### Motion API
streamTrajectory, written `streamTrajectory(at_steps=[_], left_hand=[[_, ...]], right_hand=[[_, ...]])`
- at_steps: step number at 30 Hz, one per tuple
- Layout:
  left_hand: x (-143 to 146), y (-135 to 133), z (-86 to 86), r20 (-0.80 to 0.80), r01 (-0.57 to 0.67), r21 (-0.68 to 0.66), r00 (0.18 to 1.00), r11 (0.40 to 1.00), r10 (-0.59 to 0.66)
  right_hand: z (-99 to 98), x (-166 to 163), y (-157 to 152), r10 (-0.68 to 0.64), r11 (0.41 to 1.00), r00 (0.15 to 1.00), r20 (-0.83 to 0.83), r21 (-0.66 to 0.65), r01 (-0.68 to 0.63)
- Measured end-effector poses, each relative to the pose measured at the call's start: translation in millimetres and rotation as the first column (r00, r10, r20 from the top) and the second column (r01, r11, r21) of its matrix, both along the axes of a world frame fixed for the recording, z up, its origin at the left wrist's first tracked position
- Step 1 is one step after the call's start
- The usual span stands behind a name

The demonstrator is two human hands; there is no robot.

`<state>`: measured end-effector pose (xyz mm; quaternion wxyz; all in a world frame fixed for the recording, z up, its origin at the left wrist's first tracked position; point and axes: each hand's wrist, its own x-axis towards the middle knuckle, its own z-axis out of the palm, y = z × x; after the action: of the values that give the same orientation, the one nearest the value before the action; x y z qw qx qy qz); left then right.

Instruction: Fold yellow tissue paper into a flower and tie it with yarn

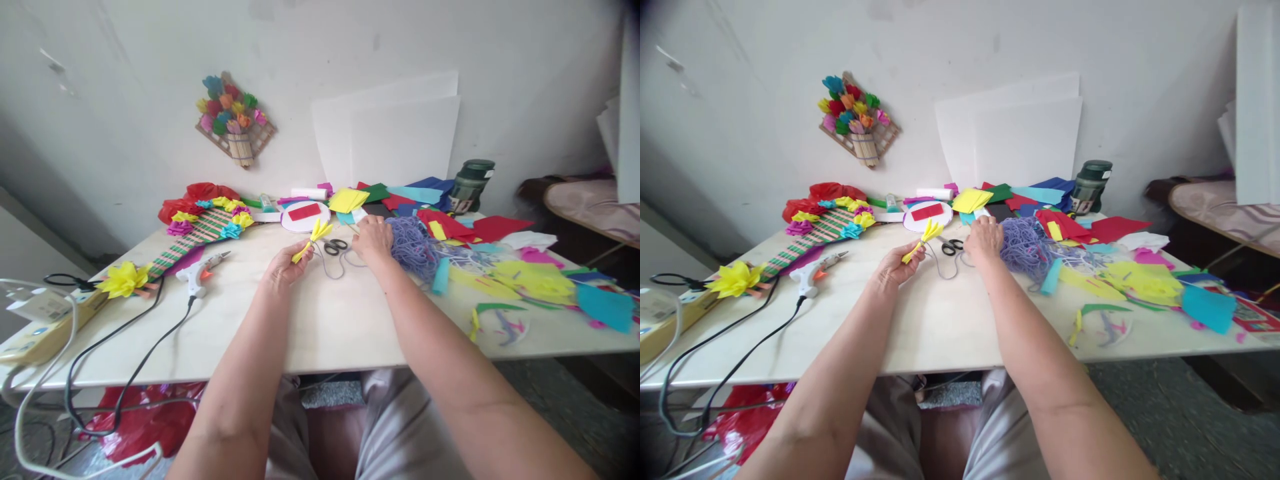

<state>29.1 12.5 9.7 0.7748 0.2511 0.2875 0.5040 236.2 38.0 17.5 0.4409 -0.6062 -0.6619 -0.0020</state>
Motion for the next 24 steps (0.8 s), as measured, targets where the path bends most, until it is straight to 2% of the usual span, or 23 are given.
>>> streamTrajectory(at_steps=[2,4,5,6,8,9,11,14,19,24], left_hand=[[1.8,-0.1,0.2,0.033,0.006,-0.016,0.999,1.000,-0.006],[4.8,-0.7,0.6,0.040,0.012,-0.023,0.999,1.000,-0.011],[6.3,-0.9,0.7,0.037,0.015,-0.020,0.999,1.000,-0.014],[7.8,-0.9,0.7,0.031,0.018,-0.014,0.999,1.000,-0.018],[10.1,-0.5,0.0,0.018,0.028,0.002,0.999,1.000,-0.028],[10.9,0.0,-0.6,0.012,0.033,0.007,0.999,0.999,-0.033],[11.9,1.0,-2.2,-0.001,0.043,0.013,0.999,0.999,-0.043],[12.8,2.1,-4.2,-0.022,0.035,0.020,0.999,0.999,-0.035],[15.2,1.6,-3.5,-0.050,-0.030,0.032,0.998,0.999,0.031],[18.2,1.4,-1.9,-0.095,-0.097,0.042,0.990,0.994,0.100]], right_hand=[[7.0,-10.7,-9.2,0.056,0.998,0.998,0.015,0.017,-0.056],[10.1,-23.1,-15.7,0.187,0.975,0.973,-0.137,-0.099,-0.201],[10.0,-29.2,-17.9,0.265,0.932,0.924,-0.275,-0.174,-0.319],[9.0,-35.0,-19.5,0.330,0.858,0.839,-0.432,-0.233,-0.458],[5.2,-44.3,-21.3,0.367,0.707,0.629,-0.686,-0.234,-0.668],[2.8,-47.5,-21.5,0.355,0.665,0.544,-0.761,-0.204,-0.719],[-1.7,-50.8,-20.7,0.291,0.649,0.458,-0.840,-0.179,-0.740],[-6.3,-50.0,-17.7,0.224,0.657,0.442,-0.869,-0.200,-0.727],[-5.5,-47.7,-18.2,0.208,0.634,0.461,-0.863,-0.240,-0.735],[-2.8,-52.0,-22.3,0.264,0.715,0.563,-0.783,-0.233,-0.659]])
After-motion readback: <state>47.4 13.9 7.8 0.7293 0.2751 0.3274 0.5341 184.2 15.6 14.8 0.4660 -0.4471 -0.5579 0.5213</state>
